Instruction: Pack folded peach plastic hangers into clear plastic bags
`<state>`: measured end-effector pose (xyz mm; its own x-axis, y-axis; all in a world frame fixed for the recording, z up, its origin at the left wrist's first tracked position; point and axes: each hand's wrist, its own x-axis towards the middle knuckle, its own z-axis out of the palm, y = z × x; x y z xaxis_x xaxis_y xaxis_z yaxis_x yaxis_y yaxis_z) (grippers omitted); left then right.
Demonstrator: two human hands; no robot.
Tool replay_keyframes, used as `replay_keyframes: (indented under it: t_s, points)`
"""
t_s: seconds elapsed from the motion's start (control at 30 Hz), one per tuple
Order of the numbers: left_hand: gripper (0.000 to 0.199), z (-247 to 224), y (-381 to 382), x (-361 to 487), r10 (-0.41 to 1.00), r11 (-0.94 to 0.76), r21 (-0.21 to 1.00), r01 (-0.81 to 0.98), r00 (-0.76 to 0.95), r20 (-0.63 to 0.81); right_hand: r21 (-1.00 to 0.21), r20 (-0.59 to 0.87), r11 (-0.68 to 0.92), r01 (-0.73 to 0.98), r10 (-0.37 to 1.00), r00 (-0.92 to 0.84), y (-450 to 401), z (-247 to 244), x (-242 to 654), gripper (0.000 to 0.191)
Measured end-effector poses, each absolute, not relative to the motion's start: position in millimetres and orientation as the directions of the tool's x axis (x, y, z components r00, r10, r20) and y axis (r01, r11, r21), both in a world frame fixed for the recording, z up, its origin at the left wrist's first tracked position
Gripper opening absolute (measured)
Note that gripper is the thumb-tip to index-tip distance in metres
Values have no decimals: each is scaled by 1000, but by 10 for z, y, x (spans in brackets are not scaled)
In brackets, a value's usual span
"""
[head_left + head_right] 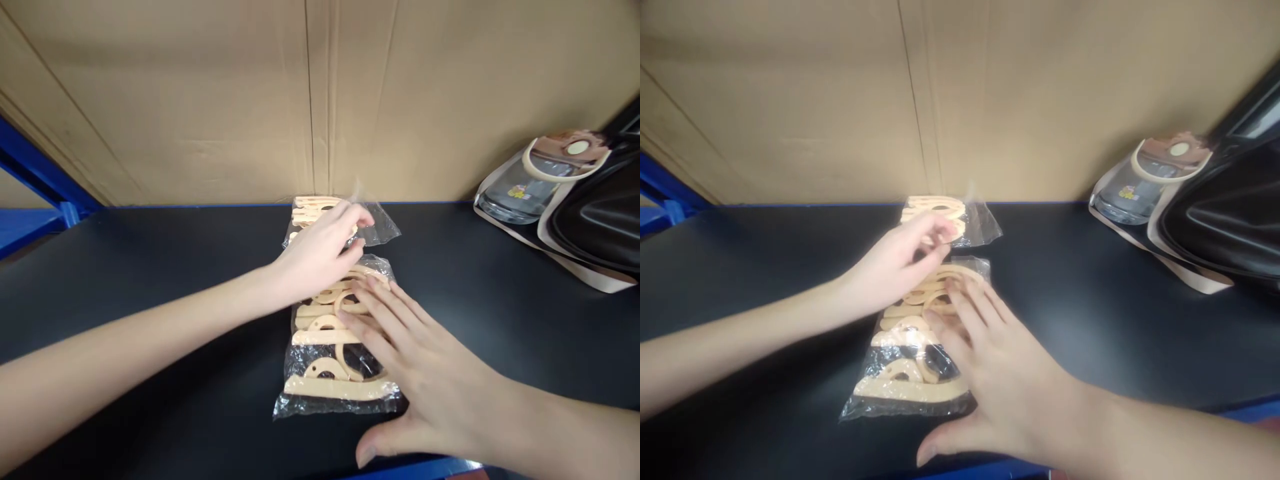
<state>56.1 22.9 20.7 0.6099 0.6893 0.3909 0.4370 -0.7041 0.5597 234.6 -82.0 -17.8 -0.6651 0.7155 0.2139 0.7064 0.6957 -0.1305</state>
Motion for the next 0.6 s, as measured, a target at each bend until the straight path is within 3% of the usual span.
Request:
replay_keyframes:
  t_s: [0.1, 0.17, 0.23, 0.3, 0.37, 0.47, 0.6]
  points:
    - [44, 256, 586, 797, 471, -881, 184, 435, 778, 417, -144, 232, 716, 683, 696, -680, -844, -196, 2309, 110]
    - [58, 266, 797, 969, 367, -921, 4, 389, 866, 339, -151, 238, 726, 671, 686, -688, -850, -196, 2299, 109]
    - [53, 265, 977, 1113, 295, -935, -114, 335, 916, 273, -141, 243, 743, 654, 666, -705, -861, -197, 2309, 108]
    - [30, 265, 1120, 1199, 256, -941, -155, 302, 931, 260, -89, 243, 774, 627, 628, -739, -894, -208, 2333, 102]
    - [15, 272, 1220, 1211, 240, -941, -171, 294, 930, 279, 23, 293, 795, 606, 574, -765, -959, -233, 2366, 83]
    - [18, 290, 1285, 1090, 253, -923, -201, 328, 911, 324, 207, 399, 771, 603, 496, -771, -1089, -274, 2429, 49]
    - [23, 261, 1237, 764, 284, -902, -225, 369, 898, 335, 264, 407, 750, 607, 484, -774, -1205, -260, 2570, 38]
